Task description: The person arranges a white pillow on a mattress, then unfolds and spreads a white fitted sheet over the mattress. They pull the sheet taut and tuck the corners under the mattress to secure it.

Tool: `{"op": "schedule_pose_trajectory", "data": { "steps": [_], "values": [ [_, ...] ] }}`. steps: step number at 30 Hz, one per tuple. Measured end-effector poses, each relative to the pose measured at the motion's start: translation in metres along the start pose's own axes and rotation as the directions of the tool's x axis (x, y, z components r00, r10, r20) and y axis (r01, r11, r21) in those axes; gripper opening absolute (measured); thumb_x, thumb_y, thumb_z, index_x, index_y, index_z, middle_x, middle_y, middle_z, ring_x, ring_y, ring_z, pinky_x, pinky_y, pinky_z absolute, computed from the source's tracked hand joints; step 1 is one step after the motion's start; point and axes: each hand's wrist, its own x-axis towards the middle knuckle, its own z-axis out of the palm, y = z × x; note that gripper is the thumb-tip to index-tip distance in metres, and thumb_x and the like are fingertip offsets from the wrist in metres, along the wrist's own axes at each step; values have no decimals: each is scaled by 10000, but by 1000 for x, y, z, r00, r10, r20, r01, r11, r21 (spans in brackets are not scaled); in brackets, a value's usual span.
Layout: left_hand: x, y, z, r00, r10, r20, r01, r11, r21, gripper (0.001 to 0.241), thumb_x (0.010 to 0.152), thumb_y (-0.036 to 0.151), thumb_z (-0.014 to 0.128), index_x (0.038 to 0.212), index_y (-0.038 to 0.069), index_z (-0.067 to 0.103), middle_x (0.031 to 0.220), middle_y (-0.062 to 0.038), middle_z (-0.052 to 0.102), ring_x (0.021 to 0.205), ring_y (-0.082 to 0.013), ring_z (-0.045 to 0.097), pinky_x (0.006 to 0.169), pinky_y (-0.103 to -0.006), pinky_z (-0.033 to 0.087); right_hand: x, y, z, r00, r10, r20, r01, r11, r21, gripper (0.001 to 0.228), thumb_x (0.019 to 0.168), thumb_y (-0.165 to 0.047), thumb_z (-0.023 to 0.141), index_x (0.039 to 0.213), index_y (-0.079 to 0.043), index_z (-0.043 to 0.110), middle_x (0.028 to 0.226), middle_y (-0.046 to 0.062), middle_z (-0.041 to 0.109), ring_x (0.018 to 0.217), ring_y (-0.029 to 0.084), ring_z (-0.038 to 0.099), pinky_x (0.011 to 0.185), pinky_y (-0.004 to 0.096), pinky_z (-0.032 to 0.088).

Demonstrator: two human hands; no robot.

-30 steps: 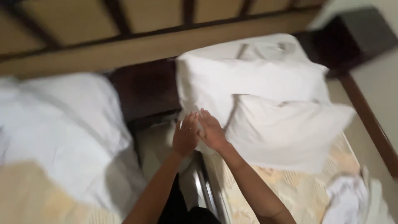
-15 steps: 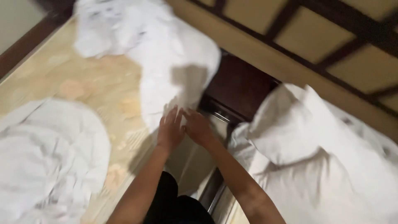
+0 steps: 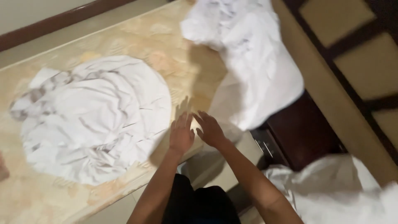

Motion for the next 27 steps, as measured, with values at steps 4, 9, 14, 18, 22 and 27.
{"op": "schedule_pose_trajectory", "data": {
  "steps": [4,9,14,18,22,27],
  "values": [
    [-18,-37,-23,990,-140,-10,140,987,80,772,909,231,616,1596,120,283,1663,-145,260,1512,-301,298,1201,-559,246,31,-17,30,988,-155,21,154,988,31,699,919,-215,678,1548,-93,397,1575,210,427,1444,395,411,1162,500,328],
    [-27,-55,-57,954,-274,-120,289,948,133,781,904,228,610,1596,121,265,1692,-134,200,1530,-298,259,1189,-548,256,77,-50,29,941,-309,138,300,950,86,667,927,-209,668,1533,-84,420,1596,212,408,1471,381,370,1181,496,296],
    [-39,-50,-81,892,-398,-215,428,897,116,787,917,236,612,1604,127,243,1700,-123,176,1530,-295,257,1191,-548,255,110,-88,24,880,-425,213,404,905,135,680,924,-202,663,1542,-66,414,1593,202,394,1491,376,332,1197,499,265],
    [-48,-50,-84,857,-430,-284,477,870,122,803,934,263,615,1616,130,214,1694,-124,173,1517,-309,271,1177,-555,263,125,-100,32,843,-494,214,461,868,187,661,915,-192,653,1524,-67,428,1617,170,378,1502,356,341,1213,480,268],
    [-69,-42,-83,818,-495,-293,538,838,88,807,934,270,620,1619,153,209,1696,-119,182,1518,-301,284,1186,-550,269,114,-103,42,824,-525,212,482,847,225,677,922,-206,658,1542,-78,418,1621,157,388,1495,348,365,1219,469,288],
    [-79,-45,-93,799,-551,-241,584,806,94,850,901,211,626,1627,167,185,1696,-115,178,1515,-293,277,1182,-543,267,119,-112,44,804,-543,241,489,835,252,728,914,-199,664,1572,-97,368,1623,172,374,1501,353,349,1219,485,263]
  ]
}}
